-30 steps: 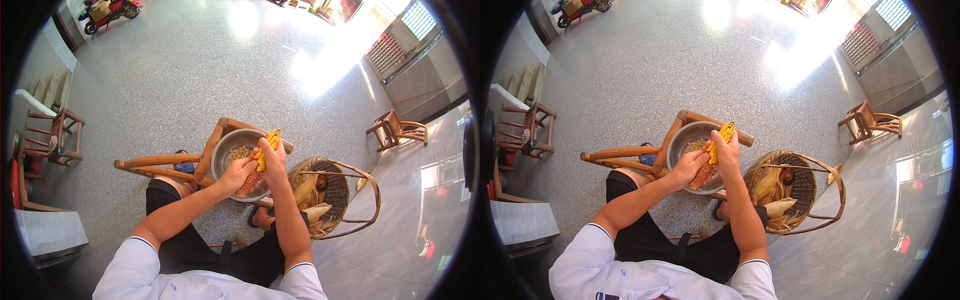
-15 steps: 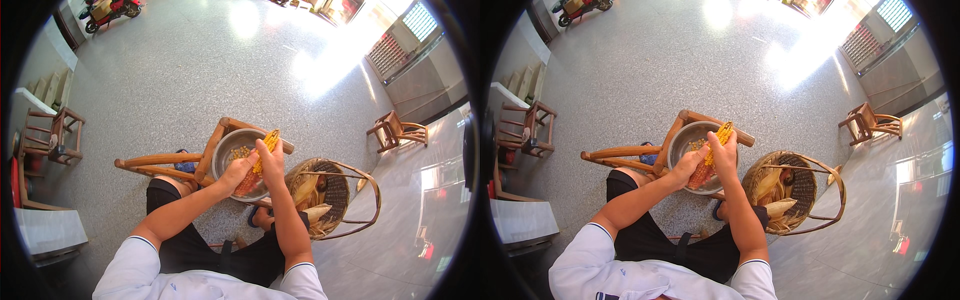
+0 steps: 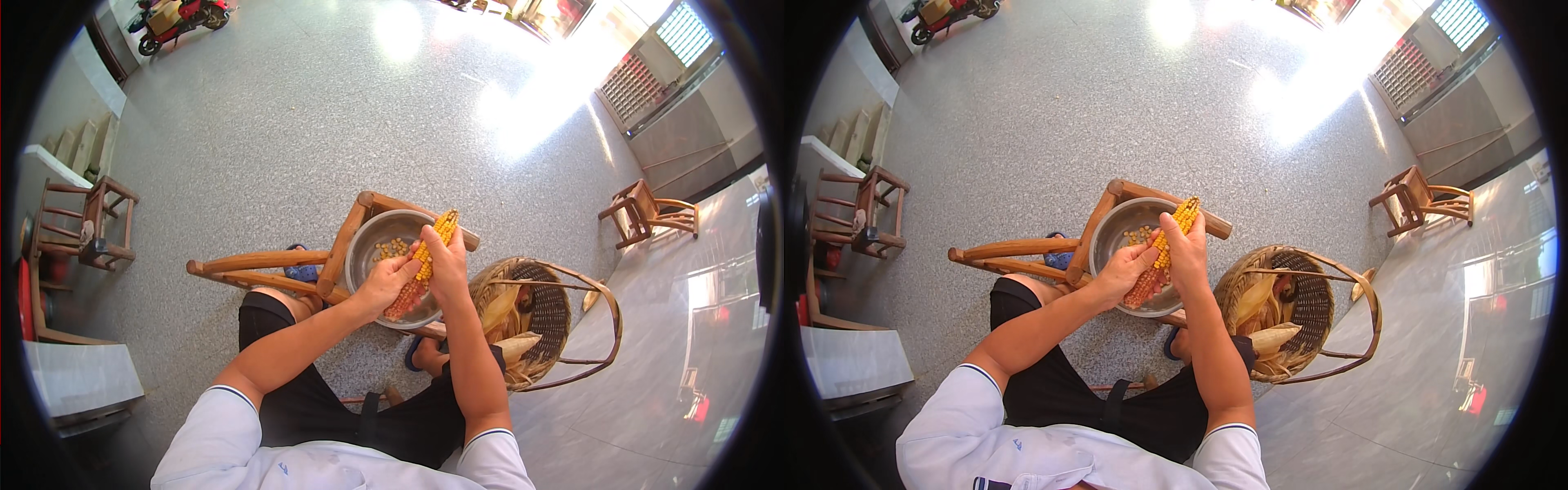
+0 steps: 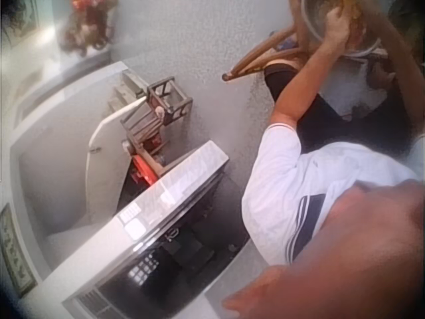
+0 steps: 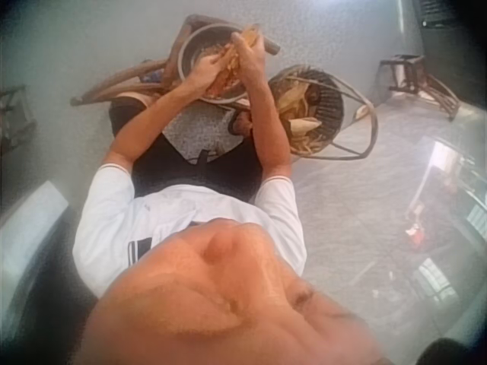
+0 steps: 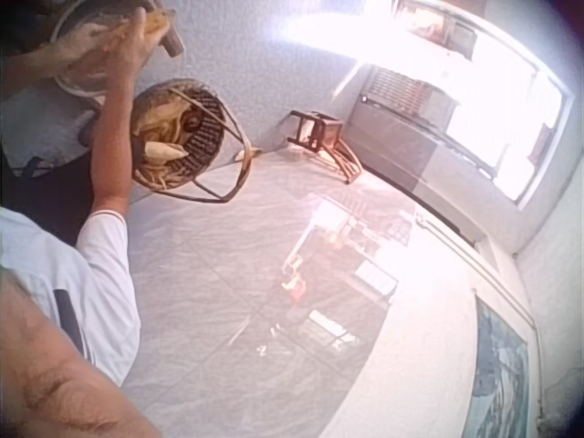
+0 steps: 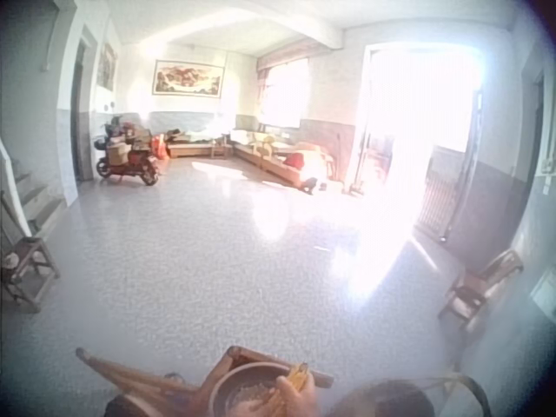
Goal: The person shells an ear of corn by hand, stripping the corn kernels off the cob into a metal bowl.
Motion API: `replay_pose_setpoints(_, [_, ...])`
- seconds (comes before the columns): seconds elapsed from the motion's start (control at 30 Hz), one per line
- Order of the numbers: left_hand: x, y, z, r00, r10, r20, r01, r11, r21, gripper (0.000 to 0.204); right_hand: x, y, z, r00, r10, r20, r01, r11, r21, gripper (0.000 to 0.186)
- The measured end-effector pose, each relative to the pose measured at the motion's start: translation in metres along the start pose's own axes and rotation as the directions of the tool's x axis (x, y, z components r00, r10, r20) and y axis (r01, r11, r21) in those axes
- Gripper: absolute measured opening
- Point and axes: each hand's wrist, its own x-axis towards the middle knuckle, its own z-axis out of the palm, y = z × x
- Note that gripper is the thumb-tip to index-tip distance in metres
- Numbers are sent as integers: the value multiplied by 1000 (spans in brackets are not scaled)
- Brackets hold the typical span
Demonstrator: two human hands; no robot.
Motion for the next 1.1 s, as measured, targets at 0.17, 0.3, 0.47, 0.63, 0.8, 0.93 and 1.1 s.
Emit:
replay_pose_setpoints(0.17, [-1,-1,-1,1000,15,17,-14,1000,-13,42,0,-1,1,1000,4,9,-4,1000,18,27])
replay_pose_setpoints(0.3, [-2,1,3,1000,14,0,-14,1000,13,39,1,-1,0,1000,1,13,-1,999,47,26])
replay_pose_setpoints(0.47, [2,-1,3,999,-37,-23,36,999,-10,38,1,0,0,1000,1,-14,0,999,36,24])
replay_pose_setpoints(0.63, [2,-1,0,997,-47,-54,46,999,-27,48,-4,-1,8,989,-109,-104,91,982,-166,27])
replay_pose_setpoints(0.8, [0,3,5,999,-15,-51,14,1000,-22,60,-5,3,9,967,-232,-110,186,928,-324,33])
replay_pose_setpoints(0.93, [1,1,2,999,-20,-34,19,999,-28,67,-9,4,15,928,-360,-93,283,848,-449,35])
replay_pose_setpoints(1.1, [1,3,3,999,-46,3,46,998,-36,58,-5,9,8,948,-306,-86,253,890,-378,33])
